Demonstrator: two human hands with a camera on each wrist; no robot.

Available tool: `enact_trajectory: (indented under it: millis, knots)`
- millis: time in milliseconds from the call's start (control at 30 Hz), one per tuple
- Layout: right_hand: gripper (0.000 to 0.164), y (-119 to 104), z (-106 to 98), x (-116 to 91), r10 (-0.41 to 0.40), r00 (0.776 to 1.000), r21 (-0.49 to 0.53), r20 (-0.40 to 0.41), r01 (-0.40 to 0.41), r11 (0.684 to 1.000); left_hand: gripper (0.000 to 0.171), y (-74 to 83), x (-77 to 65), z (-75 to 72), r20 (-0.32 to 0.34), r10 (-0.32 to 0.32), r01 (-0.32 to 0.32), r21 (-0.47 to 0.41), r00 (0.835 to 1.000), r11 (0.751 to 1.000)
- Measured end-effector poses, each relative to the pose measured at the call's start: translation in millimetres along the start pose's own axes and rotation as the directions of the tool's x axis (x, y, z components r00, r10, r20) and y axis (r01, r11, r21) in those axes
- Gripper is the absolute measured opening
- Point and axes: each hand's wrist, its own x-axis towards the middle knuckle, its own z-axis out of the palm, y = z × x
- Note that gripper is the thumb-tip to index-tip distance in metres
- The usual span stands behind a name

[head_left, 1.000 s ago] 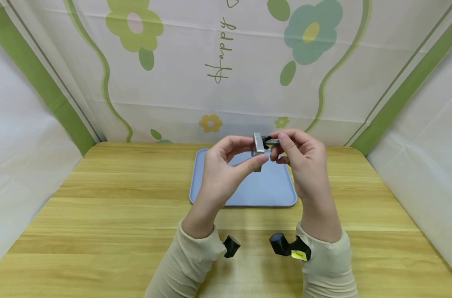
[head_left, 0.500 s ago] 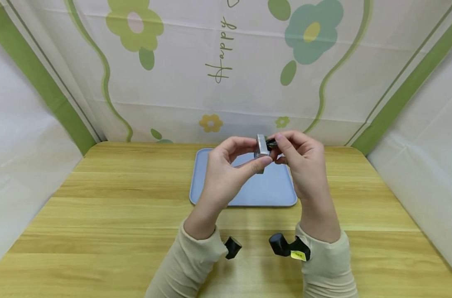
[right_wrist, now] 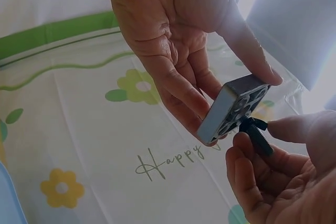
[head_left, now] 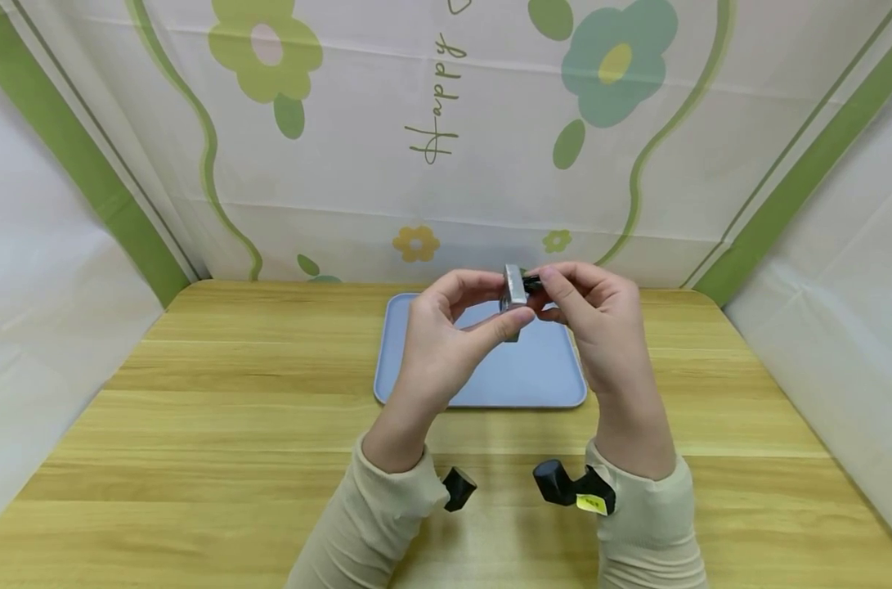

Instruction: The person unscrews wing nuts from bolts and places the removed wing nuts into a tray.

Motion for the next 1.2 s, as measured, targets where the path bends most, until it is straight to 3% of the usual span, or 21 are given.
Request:
enact_trajectory:
  millis: [800, 1200]
  knots:
    - [0.022, -1.4, -6.2, -0.3, 0.0, 0.997, 0.012, 0.078, -0.001, 1.0, 0.032, 0.6, 0.3, -1.4, -0.007, -0.002, 0.002, -0.013, 1.0, 1.0]
    - [0.029, -0.6, -7.0, 0.3, -0.065, 0.994, 0.002, 0.085, 0.065, 0.998, 0.032, -0.5, 0.7, -1.2, -0.003, 0.002, -0.002, -0.013, 1.0, 1.0]
